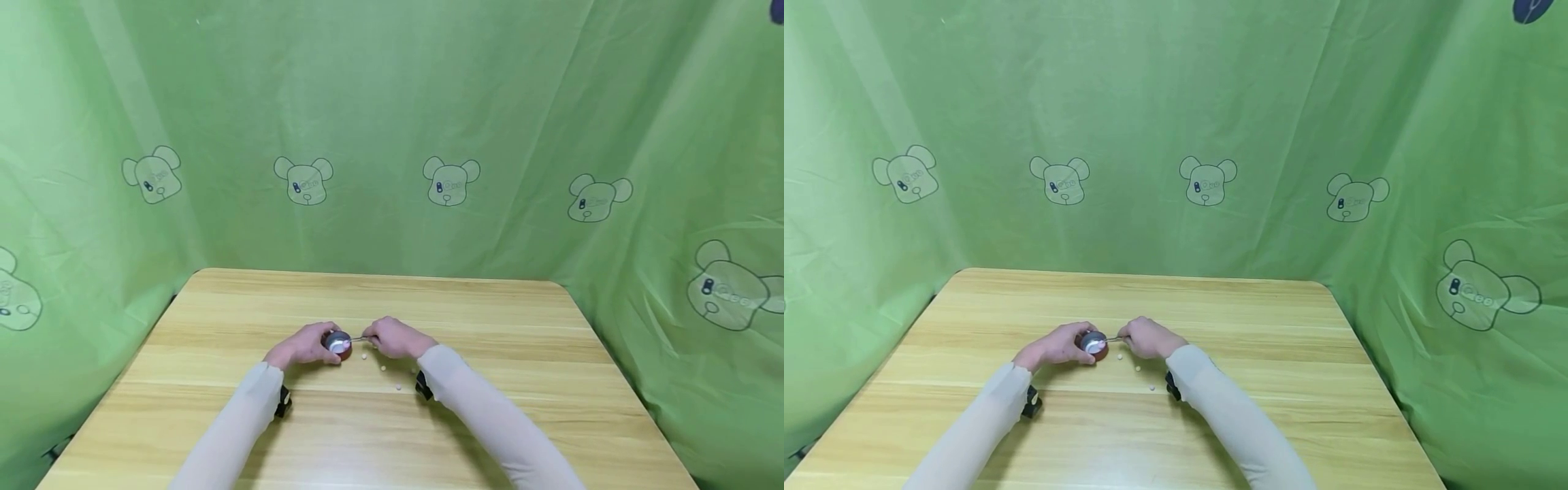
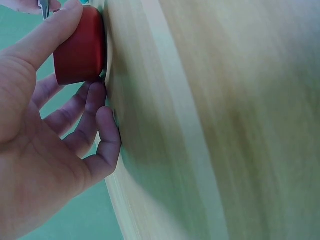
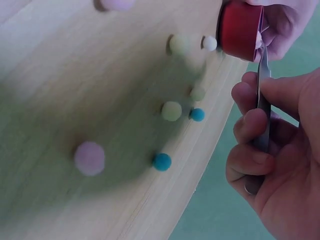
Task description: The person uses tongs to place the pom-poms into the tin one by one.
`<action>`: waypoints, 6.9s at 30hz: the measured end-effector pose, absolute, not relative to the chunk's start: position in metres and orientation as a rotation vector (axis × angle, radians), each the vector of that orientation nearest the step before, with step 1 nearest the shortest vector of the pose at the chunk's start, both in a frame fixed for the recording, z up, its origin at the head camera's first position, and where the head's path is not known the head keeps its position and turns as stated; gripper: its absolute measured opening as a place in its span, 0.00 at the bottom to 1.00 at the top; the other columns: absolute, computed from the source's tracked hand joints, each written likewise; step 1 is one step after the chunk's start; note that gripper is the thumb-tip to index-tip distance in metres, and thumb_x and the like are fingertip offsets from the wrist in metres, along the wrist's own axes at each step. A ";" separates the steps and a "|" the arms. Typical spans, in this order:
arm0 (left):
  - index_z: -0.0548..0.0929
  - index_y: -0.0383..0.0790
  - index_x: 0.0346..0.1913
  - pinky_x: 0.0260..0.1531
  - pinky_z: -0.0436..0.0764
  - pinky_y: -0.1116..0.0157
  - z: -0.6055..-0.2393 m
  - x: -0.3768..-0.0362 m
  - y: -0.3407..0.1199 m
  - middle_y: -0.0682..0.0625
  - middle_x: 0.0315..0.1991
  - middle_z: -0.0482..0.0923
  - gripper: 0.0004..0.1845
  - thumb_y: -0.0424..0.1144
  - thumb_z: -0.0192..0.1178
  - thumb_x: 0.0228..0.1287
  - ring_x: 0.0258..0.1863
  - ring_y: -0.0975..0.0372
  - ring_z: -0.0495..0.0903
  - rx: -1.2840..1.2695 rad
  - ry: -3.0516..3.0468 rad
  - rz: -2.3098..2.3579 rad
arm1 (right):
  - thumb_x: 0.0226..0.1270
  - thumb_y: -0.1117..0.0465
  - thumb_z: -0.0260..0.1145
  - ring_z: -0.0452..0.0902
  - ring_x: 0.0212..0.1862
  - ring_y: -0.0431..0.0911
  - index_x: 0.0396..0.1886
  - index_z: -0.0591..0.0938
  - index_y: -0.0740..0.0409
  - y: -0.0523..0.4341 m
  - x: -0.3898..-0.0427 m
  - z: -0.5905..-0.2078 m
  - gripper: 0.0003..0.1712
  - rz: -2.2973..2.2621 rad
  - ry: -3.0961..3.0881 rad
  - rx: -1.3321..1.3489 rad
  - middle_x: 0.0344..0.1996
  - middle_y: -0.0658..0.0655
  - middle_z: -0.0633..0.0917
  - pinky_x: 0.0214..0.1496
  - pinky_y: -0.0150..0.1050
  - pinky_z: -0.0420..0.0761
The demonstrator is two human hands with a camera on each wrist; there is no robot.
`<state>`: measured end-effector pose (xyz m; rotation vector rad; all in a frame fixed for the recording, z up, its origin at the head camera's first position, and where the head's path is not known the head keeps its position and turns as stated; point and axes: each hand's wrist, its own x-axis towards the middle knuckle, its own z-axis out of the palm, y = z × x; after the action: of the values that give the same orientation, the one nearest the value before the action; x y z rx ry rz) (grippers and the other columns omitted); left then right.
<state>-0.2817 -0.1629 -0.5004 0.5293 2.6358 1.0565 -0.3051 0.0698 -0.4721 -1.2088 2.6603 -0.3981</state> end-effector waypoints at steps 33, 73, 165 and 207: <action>0.76 0.44 0.51 0.52 0.72 0.54 -0.502 -0.282 -0.163 0.50 0.46 0.77 0.27 0.40 0.74 0.47 0.47 0.57 0.75 0.533 2.644 1.054 | 0.72 0.63 0.54 0.79 0.45 0.44 0.49 0.82 0.58 0.077 -0.305 -0.473 0.13 -0.415 2.663 -1.201 0.43 0.55 0.85 0.52 0.40 0.77; 0.76 0.41 0.53 0.52 0.72 0.52 -0.501 -0.280 -0.162 0.47 0.47 0.78 0.28 0.41 0.74 0.47 0.48 0.54 0.76 0.545 2.633 1.049 | 0.70 0.64 0.56 0.71 0.27 0.39 0.46 0.82 0.60 0.145 -0.300 -0.466 0.11 -0.516 2.712 -1.009 0.38 0.55 0.84 0.34 0.36 0.75; 0.76 0.40 0.52 0.51 0.72 0.54 -0.500 -0.281 -0.163 0.49 0.45 0.78 0.27 0.40 0.74 0.48 0.46 0.56 0.76 0.556 2.610 1.075 | 0.71 0.62 0.56 0.78 0.46 0.44 0.45 0.83 0.55 0.161 -0.298 -0.489 0.11 -0.456 2.696 -1.016 0.43 0.52 0.84 0.50 0.41 0.77; 0.76 0.41 0.52 0.51 0.73 0.53 -0.502 -0.282 -0.164 0.49 0.45 0.78 0.27 0.40 0.74 0.47 0.46 0.56 0.76 0.530 2.598 1.100 | 0.70 0.66 0.57 0.79 0.44 0.47 0.46 0.82 0.61 0.157 -0.299 -0.480 0.11 -0.509 2.705 -1.190 0.41 0.55 0.84 0.48 0.43 0.78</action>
<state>-0.2817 -0.1637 -0.5017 0.5298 2.5978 1.1001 -0.2994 0.1569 -0.4796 -1.1903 2.7051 -0.5094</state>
